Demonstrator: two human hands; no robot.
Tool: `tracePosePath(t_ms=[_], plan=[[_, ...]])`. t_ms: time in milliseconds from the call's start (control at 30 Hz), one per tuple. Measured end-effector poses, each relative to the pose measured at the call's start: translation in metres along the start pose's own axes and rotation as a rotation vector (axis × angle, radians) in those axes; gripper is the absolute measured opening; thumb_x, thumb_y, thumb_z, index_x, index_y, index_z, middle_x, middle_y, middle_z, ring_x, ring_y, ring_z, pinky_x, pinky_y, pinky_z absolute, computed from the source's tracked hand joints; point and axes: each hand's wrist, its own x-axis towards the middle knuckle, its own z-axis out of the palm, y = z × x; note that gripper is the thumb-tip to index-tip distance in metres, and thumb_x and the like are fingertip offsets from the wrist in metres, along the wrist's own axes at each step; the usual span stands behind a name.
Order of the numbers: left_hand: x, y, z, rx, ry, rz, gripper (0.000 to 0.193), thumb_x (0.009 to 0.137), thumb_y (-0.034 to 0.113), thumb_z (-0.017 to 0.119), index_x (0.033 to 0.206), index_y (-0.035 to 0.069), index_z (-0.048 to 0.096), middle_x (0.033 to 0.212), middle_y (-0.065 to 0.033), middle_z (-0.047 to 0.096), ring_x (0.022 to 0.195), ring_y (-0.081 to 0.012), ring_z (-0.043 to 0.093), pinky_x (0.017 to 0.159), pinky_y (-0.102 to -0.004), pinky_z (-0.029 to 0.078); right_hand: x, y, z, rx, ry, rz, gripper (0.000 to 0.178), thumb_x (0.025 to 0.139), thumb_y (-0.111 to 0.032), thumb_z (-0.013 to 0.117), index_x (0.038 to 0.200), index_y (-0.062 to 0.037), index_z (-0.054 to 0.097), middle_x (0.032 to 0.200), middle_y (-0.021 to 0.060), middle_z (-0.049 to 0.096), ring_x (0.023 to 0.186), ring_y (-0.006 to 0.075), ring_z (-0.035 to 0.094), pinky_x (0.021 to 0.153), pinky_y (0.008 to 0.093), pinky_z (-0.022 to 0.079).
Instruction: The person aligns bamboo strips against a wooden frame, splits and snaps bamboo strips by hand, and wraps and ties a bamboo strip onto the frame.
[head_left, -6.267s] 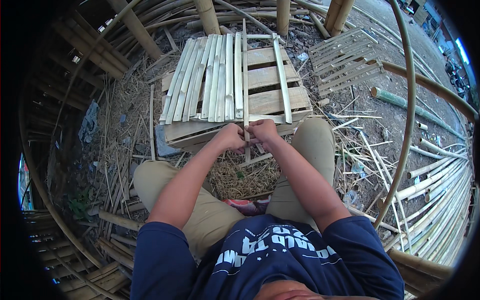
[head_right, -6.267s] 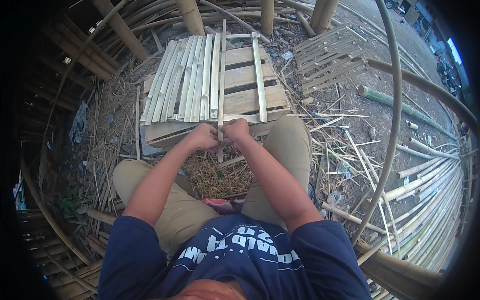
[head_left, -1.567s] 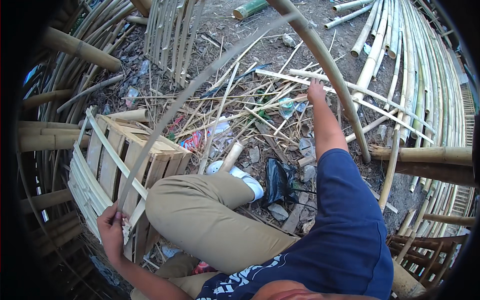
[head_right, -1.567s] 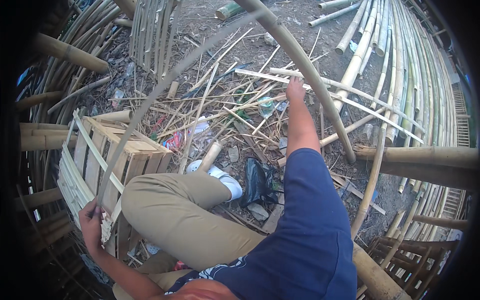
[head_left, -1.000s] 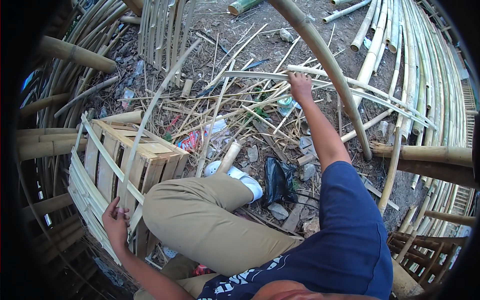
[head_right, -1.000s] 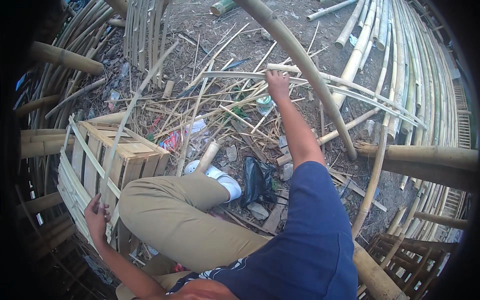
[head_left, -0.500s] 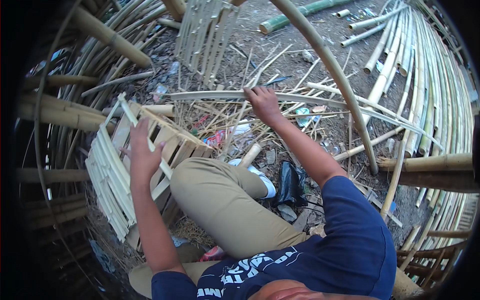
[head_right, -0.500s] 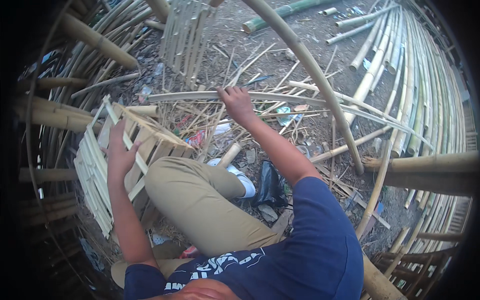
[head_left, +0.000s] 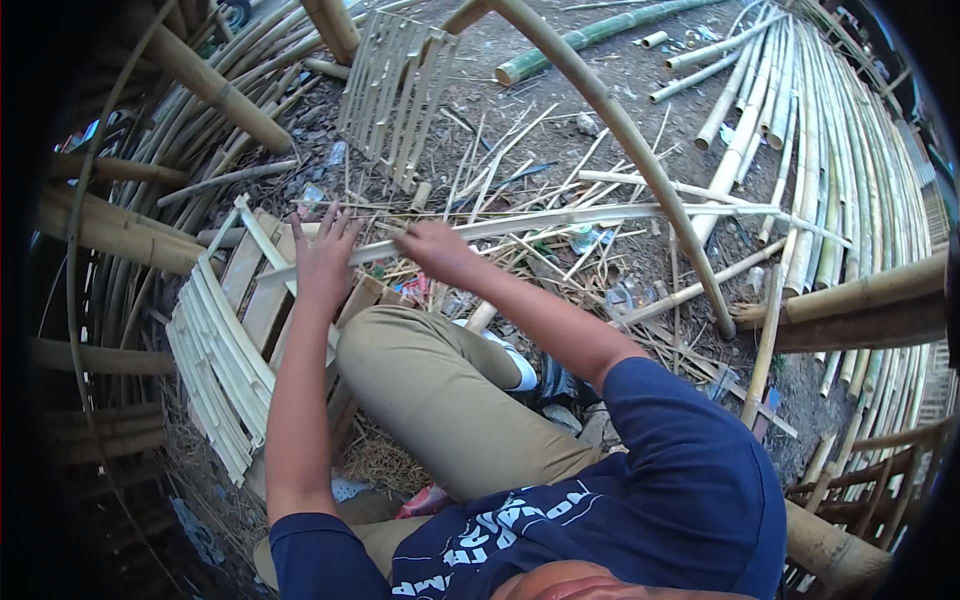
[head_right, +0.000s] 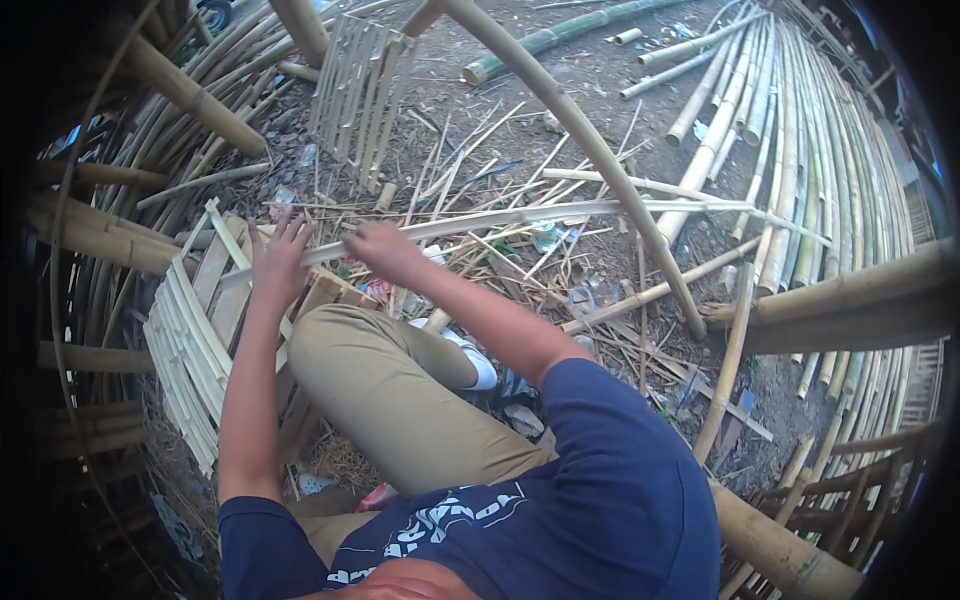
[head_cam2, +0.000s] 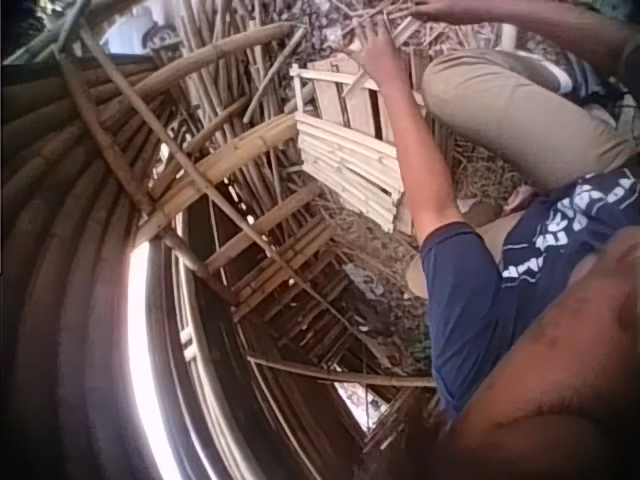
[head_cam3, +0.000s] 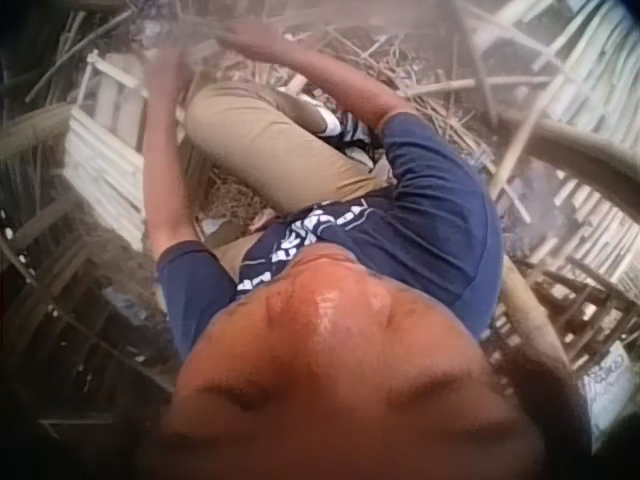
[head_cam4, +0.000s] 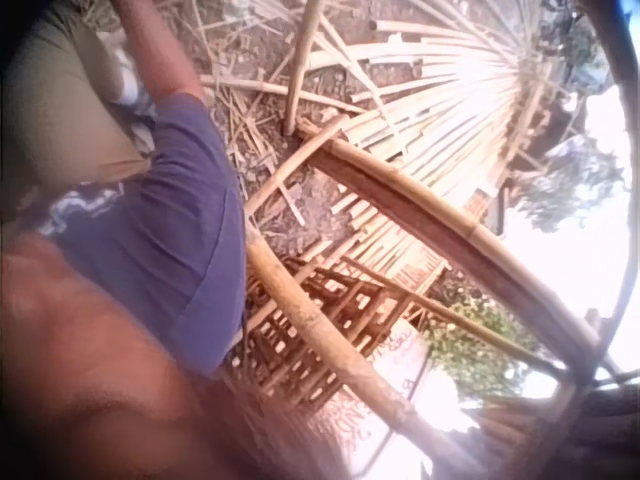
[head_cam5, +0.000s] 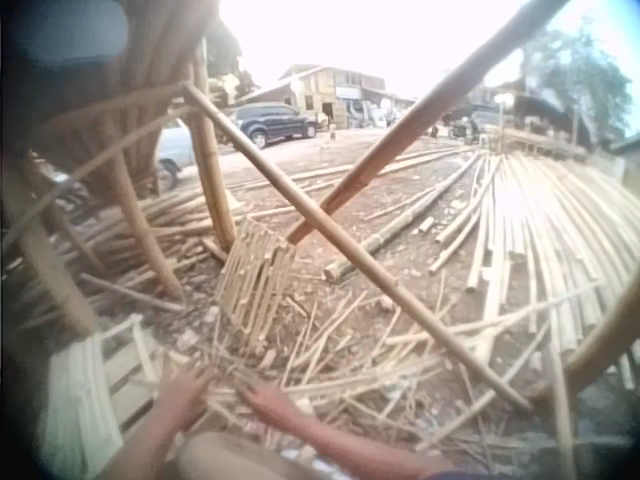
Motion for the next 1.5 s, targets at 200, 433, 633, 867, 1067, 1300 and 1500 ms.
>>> tracePosePath(t_ms=[200,433,633,867,1067,1300,1500], plan=[[-0.024,-0.04,-0.016,-0.263,-0.108,-0.031,0.032,0.071,0.001,0.064,0.099,0.013,0.073,0.095,-0.0086,0.07,0.091,-0.0332,0.068,0.081,-0.0456,0.053,0.026,-0.05,-0.018,0.001,0.041,0.026,0.042,0.08,-0.025,0.074,0.117,-0.008,0.065,0.103,0.009,0.064,0.103,0.0284,0.06,0.092,0.0454,0.043],[-0.078,-0.088,-0.097,-0.26,0.115,-0.055,0.022,0.068,-0.004,0.058,0.086,0.005,0.067,0.087,-0.0125,0.067,0.081,-0.0373,0.066,0.07,-0.0452,0.051,0.001,-0.036,-0.073,-0.179,0.274,0.413,0.077,0.082,-0.062,0.07,0.13,-0.0031,0.057,0.135,0.0182,0.055,0.136,0.0388,0.041,0.116,0.0586,0.021],[-0.162,-0.113,-0.17,-0.215,0.141,-0.148,0.013,0.068,0.001,0.063,0.081,0.002,0.064,0.08,-0.0137,0.065,0.075,-0.0365,0.065,0.066,-0.0412,0.049,-0.026,-0.025,-0.076,-0.209,0.779,0.978,0.091,0.091,-0.042,0.062,0.152,0.0067,0.014,0.153,0.042,0.013,0.147,0.0543,0.01,0.119,0.0612,0.009],[-0.287,-0.111,-0.2,-0.194,0.143,-0.427,0.013,0.063,-0.003,0.061,0.076,-0.001,0.064,0.074,-0.0168,0.062,0.07,-0.0376,0.064,0.061,-0.0391,0.047,-0.02,-0.026,-0.071,0.661,0.588,1.589,0.094,0.085,-0.038,0.068,0.143,0.0143,0.015,0.148,0.039,0.029,0.14,0.0447,0.036,0.114,0.0486,0.033],[-0.36,-0.075,-0.207,-0.195,0.19,-0.571,0.021,0.06,-0.008,0.054,0.077,-0.002,0.063,0.077,-0.0176,0.063,0.073,-0.0383,0.063,0.063,-0.0392,0.047,-0.003,-0.058,-0.04,0.581,0.696,1.59,0.077,0.079,-0.01,0.071,0.136,0.0125,0.025,0.135,0.034,0.042,0.125,0.0425,0.052,0.109,0.0441,0.041],[-0.451,-0.056,-0.209,-0.242,0.19,-0.722,0.024,0.06,-0.01,0.05,0.08,-0.005,0.061,0.077,-0.0204,0.06,0.075,-0.0418,0.061,0.065,-0.0386,0.047,0.014,-0.121,-0.036,0.979,0.66,1.287,0.054,0.081,0.004,0.07,0.126,0.0136,0.044,0.107,0.0213,0.066,0.084,0.0246,0.068,0.071,0.033,0.057],[-0.5,-0.017,-0.235,-0.3,0.127,-0.896,0.025,0.058,-0.011,0.051,0.081,-0.006,0.061,0.076,-0.0224,0.06,0.075,-0.0409,0.063,0.068,-0.0377,0.048,0.02,-0.153,-0.037,1.213,0.486,1.106,0.05,0.09,0.007,0.063,0.134,0.0141,0.04,0.108,0.0178,0.066,0.094,0.0264,0.069,0.078,0.0373,0.063]])
